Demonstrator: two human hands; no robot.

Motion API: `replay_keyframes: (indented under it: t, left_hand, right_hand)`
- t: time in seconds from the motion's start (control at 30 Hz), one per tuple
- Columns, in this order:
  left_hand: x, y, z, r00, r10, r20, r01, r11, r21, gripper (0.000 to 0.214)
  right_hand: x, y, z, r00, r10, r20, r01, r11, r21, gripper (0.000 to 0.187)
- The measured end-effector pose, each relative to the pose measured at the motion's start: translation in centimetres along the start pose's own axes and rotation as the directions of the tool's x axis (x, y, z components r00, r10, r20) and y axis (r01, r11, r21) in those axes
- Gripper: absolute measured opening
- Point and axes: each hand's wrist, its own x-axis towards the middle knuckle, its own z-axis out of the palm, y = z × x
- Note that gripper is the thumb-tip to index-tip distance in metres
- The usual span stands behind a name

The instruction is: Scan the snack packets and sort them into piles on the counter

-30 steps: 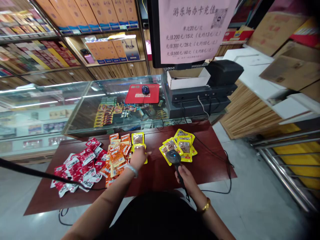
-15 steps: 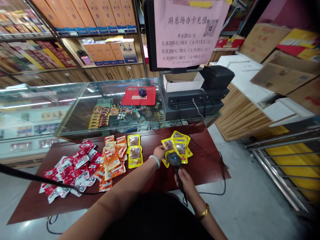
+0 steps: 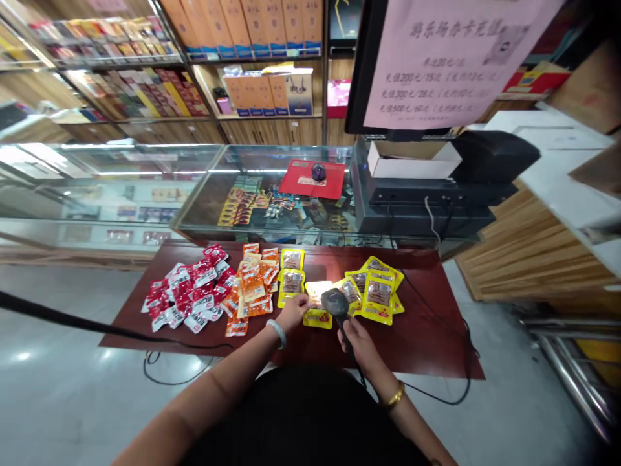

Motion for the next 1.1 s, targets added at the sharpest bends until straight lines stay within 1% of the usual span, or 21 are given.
replay_keyframes:
  t: [0.1, 0.17, 0.2, 0.27, 0.33, 0.4, 0.47, 0.53, 0.6, 0.67, 0.73, 0.8, 0.87, 0.93, 0.97, 1.03, 1.1]
  left_hand:
    - [-1.0, -1.0, -1.3, 0.999, -0.005, -0.039, 0.006, 1.0, 0.022, 0.03]
    - [-1.7, -1.4, -2.7, 0.996, -0.029, -0.08, 0.034, 0.998, 0.06, 0.026]
    - [-2.0, -1.5, -3.5, 0.994, -0.049, -0.101, 0.059, 0.993, 0.099, 0.023]
    - [-2.6, -1.4, -5.5, 0.986, -0.096, -0.137, 0.126, 0.965, 0.231, 0.017]
    - [-3.2, -1.2, -7.4, 0.975, -0.148, -0.164, 0.203, 0.894, 0.4, 0.014]
    - [-3.8, -0.8, -8.7, 0.964, -0.194, -0.183, 0.263, 0.802, 0.536, 0.013]
    - [-4.2, -0.4, -9.3, 0.956, -0.215, -0.198, 0.292, 0.735, 0.612, 0.011]
    - [-4.6, 0.0, -9.1, 0.951, -0.202, -0.235, 0.308, 0.694, 0.651, 0.016]
    - [-4.8, 0.6, -8.3, 0.943, -0.154, -0.295, 0.32, 0.666, 0.674, 0.027]
    - [-4.9, 1.2, -7.1, 0.946, -0.056, -0.32, 0.276, 0.66, 0.699, 0.032]
    - [-4.4, 2.0, -5.4, 0.961, 0.072, -0.268, 0.153, 0.669, 0.727, 0.032]
    - [-3.4, 3.0, -3.3, 0.973, 0.16, -0.165, 0.012, 0.681, 0.732, 0.033]
    - [-1.7, 4.1, -0.7, 0.982, 0.178, -0.063, -0.082, 0.703, 0.706, 0.039]
    - [0.5, 5.2, 2.0, 0.986, 0.165, 0.002, -0.123, 0.725, 0.678, 0.048]
    - [1.7, 5.7, 3.3, 0.986, 0.163, 0.017, -0.132, 0.727, 0.674, 0.052]
    - [4.1, 6.6, 5.4, 0.991, 0.133, 0.016, -0.107, 0.716, 0.69, 0.055]
    - [6.1, 7.3, 6.7, 0.997, 0.074, 0.012, -0.06, 0.694, 0.718, 0.051]
  right_hand:
    - [0.6, 1.0, 0.9, 0.997, 0.028, 0.072, -0.026, 0.999, -0.031, 0.047]
    - [0.8, 1.4, 1.4, 0.994, 0.045, 0.103, -0.041, 0.998, -0.041, 0.046]
    - [0.8, 1.5, 1.7, 0.992, 0.05, 0.116, -0.045, 0.998, -0.049, 0.046]
    - [0.7, 1.3, 2.1, 0.989, 0.055, 0.139, -0.046, 0.997, -0.068, 0.046]
    - [0.6, 1.0, 2.5, 0.986, 0.062, 0.153, -0.049, 0.995, -0.087, 0.047]
    - [0.4, 0.8, 2.7, 0.985, 0.067, 0.16, -0.05, 0.993, -0.104, 0.048]
    - [0.2, 0.7, 2.7, 0.984, 0.064, 0.164, -0.044, 0.992, -0.118, 0.047]
    - [0.0, 0.8, 2.5, 0.986, 0.061, 0.157, -0.042, 0.992, -0.122, 0.046]
    - [-0.1, 0.9, 2.1, 0.989, 0.064, 0.133, -0.049, 0.992, -0.114, 0.047]
    - [-0.3, 1.1, 1.5, 0.993, 0.065, 0.1, -0.055, 0.994, -0.099, 0.048]
    - [-0.5, 1.3, 0.6, 0.996, 0.054, 0.071, -0.048, 0.996, -0.076, 0.048]
    - [-0.8, 1.6, -0.3, 0.999, 0.043, 0.033, -0.042, 0.998, -0.037, 0.05]
    - [-1.1, 2.0, -1.4, 0.999, 0.045, -0.014, -0.045, 0.999, 0.008, 0.052]
    - [-1.5, 2.4, -2.3, 0.997, 0.054, -0.053, -0.052, 0.998, 0.039, 0.055]
    - [-1.8, 2.6, -2.7, 0.996, 0.057, -0.069, -0.054, 0.997, 0.046, 0.056]
    - [-2.3, 3.0, -3.5, 0.994, 0.059, -0.096, -0.054, 0.997, 0.054, 0.057]
    - [-2.8, 3.4, -4.0, 0.99, 0.064, -0.123, -0.056, 0.996, 0.068, 0.058]
